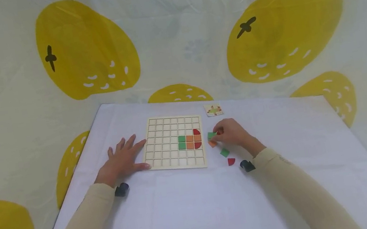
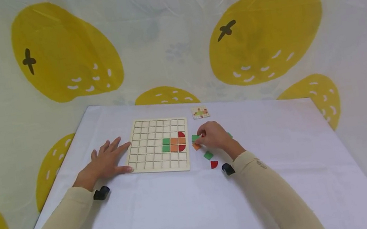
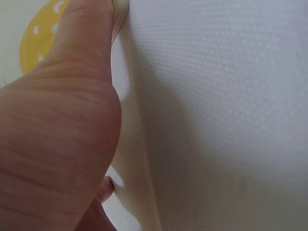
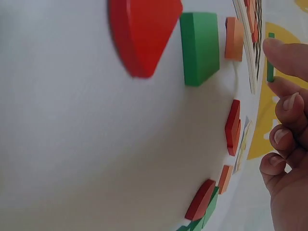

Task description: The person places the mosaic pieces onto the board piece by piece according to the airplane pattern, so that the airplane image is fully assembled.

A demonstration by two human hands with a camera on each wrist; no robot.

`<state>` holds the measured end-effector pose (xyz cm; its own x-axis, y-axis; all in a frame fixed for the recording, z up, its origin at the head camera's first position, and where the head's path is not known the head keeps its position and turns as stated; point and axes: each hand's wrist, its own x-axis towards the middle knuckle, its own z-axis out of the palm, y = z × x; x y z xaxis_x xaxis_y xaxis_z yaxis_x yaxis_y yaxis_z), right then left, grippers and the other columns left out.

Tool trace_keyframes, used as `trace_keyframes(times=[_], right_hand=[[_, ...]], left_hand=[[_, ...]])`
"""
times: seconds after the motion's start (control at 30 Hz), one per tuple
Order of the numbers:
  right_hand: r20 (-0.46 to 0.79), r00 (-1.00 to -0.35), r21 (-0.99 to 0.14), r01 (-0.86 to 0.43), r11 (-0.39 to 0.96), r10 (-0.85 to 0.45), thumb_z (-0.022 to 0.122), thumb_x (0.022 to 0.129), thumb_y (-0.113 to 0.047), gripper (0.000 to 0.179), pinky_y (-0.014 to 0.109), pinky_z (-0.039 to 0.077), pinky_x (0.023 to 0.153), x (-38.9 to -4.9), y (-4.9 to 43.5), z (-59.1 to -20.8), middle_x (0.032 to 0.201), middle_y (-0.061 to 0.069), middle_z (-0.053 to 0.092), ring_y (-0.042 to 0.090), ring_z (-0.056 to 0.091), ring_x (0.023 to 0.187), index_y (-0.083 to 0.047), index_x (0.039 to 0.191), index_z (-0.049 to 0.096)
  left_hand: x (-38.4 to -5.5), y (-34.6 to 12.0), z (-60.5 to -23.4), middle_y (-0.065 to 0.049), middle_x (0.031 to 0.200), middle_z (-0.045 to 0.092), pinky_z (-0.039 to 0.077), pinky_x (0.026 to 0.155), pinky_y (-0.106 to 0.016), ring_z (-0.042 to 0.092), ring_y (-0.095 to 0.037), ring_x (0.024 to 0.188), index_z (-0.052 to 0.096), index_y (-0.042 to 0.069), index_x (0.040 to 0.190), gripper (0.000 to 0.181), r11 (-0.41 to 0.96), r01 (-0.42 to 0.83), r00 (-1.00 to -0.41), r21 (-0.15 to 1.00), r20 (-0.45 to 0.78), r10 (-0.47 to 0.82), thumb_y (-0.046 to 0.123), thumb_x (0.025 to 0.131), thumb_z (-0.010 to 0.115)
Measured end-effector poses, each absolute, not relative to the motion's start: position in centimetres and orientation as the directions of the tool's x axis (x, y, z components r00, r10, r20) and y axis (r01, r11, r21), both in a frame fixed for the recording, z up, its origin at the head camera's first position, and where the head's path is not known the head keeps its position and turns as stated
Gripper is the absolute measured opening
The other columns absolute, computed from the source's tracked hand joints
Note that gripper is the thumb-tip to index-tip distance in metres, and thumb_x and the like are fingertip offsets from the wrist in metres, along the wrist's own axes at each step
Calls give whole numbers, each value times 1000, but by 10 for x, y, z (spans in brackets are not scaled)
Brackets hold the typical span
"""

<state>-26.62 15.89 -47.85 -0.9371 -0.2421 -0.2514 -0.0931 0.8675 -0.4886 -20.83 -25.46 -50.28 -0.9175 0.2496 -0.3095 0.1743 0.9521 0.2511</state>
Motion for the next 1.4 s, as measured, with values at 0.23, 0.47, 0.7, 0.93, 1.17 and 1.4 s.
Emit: trace_keyframes(times=[0.23,0.47,0.7,0.93,1.17,1.4], right_hand=[[-287,-931,-501,-54,864,-224,82,89,-36,35,31,50,74,-264,144,-479,97,6,67,24,59,97,-12,114,78],[-303,-928,-491,-43,870,-216,82,88,-40,41,31,51,74,-263,134,-481,102,5,67,23,58,100,-14,119,77],[-244,-931,-522,-111,846,-272,82,88,-36,38,30,52,74,-261,130,-484,102,5,70,23,60,95,-11,117,78],[-269,-916,-535,-113,837,-296,83,89,-34,36,29,51,65,-264,123,-487,91,4,69,20,64,76,-11,116,78],[-230,-921,-540,-150,828,-316,83,89,-33,32,29,51,64,-268,116,-489,91,4,68,20,64,75,-12,113,80],[-213,-918,-510,-187,839,-334,84,88,-34,30,32,47,71,-267,108,-487,89,6,63,23,57,90,-12,108,80]], left_hand=[[-206,-256,-503,-10,178,8,7,116,-86,5,-52,161,22,39,166,105,951,176,-921,254,-300,250,78,80,69],[-205,-256,-502,-10,178,8,7,116,-86,6,-53,160,23,38,166,104,952,174,-922,253,-297,247,76,81,70],[-203,-256,-505,-10,178,9,7,116,-86,6,-51,161,23,39,166,103,951,180,-925,253,-286,251,76,82,70],[-203,-256,-503,-10,178,8,7,116,-86,5,-52,161,22,38,166,103,951,180,-922,252,-293,252,75,83,70],[-205,-255,-503,-9,178,8,8,117,-85,5,-51,161,21,39,166,102,953,182,-924,241,-291,249,74,83,70],[-205,-254,-500,-9,178,8,9,117,-85,6,-51,161,22,39,166,102,955,186,-925,231,-288,249,74,84,69]])
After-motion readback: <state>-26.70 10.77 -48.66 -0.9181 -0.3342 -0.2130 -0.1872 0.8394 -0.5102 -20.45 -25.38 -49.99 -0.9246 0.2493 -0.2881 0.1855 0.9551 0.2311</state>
